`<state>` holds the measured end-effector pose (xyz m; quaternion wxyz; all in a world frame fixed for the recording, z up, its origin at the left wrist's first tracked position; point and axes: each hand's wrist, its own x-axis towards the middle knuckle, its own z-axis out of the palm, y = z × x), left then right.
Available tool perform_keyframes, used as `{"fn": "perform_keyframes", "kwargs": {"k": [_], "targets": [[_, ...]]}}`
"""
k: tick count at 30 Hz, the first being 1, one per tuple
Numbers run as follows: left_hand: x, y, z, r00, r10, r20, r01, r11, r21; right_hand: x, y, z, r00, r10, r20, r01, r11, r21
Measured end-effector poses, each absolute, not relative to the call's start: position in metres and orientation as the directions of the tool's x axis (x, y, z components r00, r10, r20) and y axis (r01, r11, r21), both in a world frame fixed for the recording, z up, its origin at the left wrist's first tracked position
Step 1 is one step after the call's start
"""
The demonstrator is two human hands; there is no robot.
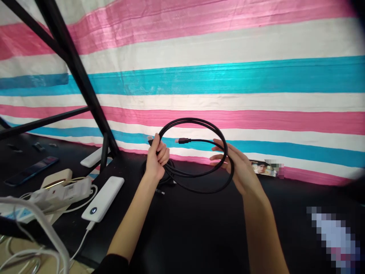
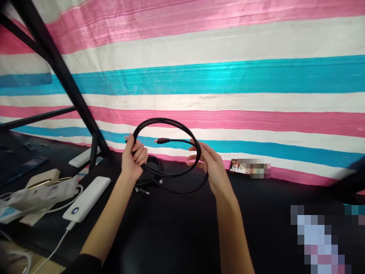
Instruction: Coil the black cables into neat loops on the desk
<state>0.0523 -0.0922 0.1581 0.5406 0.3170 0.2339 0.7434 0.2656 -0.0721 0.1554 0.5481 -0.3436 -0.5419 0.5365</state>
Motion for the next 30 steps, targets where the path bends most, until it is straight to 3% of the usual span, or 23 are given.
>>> {"fn": "perform_keyframes", "kwargs": {"k": [5,9,14,24,30], "targets": [[0.059,-0.088,0.152,-0.240,0.946,0.216,-0.646,-0.322,0.692,0.260,-0.075,0.156,-0.132,0.955,0.267,-0.065,0.261,-0.963],[0.065,-0.086,0.147,-0.170,0.953,0.252,-0.615,-0.303,0.728,0.259,-0.077,0.156,-0.121,0.949,0.290,0.029,0.295,-0.955],[0.070,-0.084,0.142,-0.158,0.938,0.308,-0.433,-0.346,0.832,0.263,-0.078,0.156,-0.213,0.944,0.252,0.072,0.272,-0.960],[0.059,-0.089,0.147,-0.212,0.894,0.396,-0.364,-0.448,0.817,0.275,-0.079,0.160,-0.348,0.908,0.231,-0.161,0.185,-0.969],[0.050,-0.093,0.146,-0.077,0.887,0.454,-0.439,-0.439,0.784,0.281,-0.075,0.152,-0.361,0.921,0.145,-0.074,0.126,-0.989]]}}
